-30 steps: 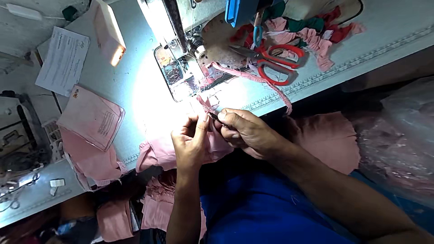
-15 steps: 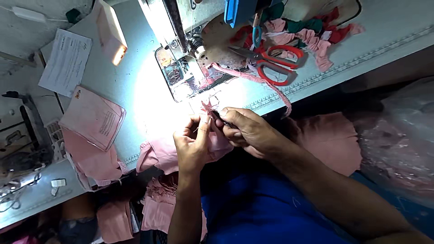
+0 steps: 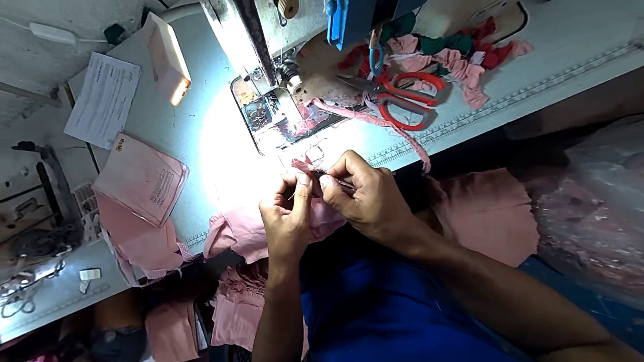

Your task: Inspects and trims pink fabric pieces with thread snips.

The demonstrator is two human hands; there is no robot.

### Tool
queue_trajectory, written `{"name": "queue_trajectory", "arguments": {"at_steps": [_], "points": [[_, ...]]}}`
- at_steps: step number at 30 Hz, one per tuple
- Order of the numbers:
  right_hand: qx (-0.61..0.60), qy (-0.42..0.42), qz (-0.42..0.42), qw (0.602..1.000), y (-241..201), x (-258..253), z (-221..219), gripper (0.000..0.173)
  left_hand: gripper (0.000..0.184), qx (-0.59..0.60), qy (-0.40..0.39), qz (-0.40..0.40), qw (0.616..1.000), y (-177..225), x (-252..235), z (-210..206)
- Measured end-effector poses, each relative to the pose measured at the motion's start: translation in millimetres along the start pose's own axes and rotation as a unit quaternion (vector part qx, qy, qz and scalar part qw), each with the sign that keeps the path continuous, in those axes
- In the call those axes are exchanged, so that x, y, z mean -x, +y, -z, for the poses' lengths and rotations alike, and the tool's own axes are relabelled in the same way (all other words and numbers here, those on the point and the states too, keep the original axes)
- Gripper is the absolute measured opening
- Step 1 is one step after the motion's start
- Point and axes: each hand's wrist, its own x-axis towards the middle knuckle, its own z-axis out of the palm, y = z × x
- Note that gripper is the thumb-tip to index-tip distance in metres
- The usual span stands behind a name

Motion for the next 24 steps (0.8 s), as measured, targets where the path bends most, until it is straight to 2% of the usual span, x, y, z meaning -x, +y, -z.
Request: {"name": "queue_trajectory", "arguments": {"at_steps": [2,3,4,5,6,7,8,9,10,15,17,20,24], "points": [[0.055,0.029,0.039,0.997,2.6,-0.3,-2.5,0.02,0.012,-0.002,-0.001,-0.005,1.0,-0.4,0.4,0.1],[0.028,0.022,0.032,0.999,3.5,-1.3,-2.7,0.018,0.012,-0.003,-0.001,-0.005,1.0,-0.7,0.3,0.4],[-0.055,-0.008,-0.005,0.998,4.0,-2.9,-2.1,0.014,0.012,-0.005,-0.001,-0.005,1.0,-0.8,0.1,1.0],[-0.2,-0.066,-0.071,0.975,4.5,-5.2,-0.4,0.014,0.011,-0.008,0.0,-0.004,1.0,-0.5,-0.2,1.8],[-0.367,-0.128,-0.161,0.907,4.5,-7.8,1.0,0.02,0.01,-0.011,0.0,-0.002,1.0,0.0,-0.5,2.9],[-0.479,-0.172,-0.237,0.828,4.7,-9.7,2.5,0.028,0.01,-0.013,-0.001,-0.001,1.0,0.4,-0.9,4.0],[-0.531,-0.197,-0.282,0.774,5.0,-10.8,3.7,0.033,0.009,-0.018,-0.003,-0.001,1.0,0.5,-1.6,5.0],[-0.546,-0.205,-0.296,0.756,4.8,-11.5,4.5,0.034,0.009,-0.025,-0.002,0.0,1.0,0.6,-2.5,5.7],[-0.54,-0.202,-0.29,0.764,4.2,-11.3,4.4,0.034,0.009,-0.032,-0.002,0.002,0.999,0.9,-2.8,6.2],[-0.351,-0.12,-0.158,0.915,5.1,-7.5,-0.2,0.022,0.011,-0.046,-0.003,0.003,0.999,1.7,-1.8,5.2],[-0.272,-0.092,-0.131,0.949,2.4,-5.8,0.6,0.019,0.011,-0.043,0.002,0.006,0.999,1.8,-1.8,3.6],[-0.216,-0.071,-0.112,0.967,-0.5,-4.8,-0.2,0.016,0.011,-0.039,0.002,0.008,0.999,1.5,-1.6,2.6],[-0.309,-0.081,-0.126,0.939,5.0,-6.2,-4.1,0.02,0.01,-0.033,0.0,0.01,0.999,1.3,-1.4,2.8]]}}
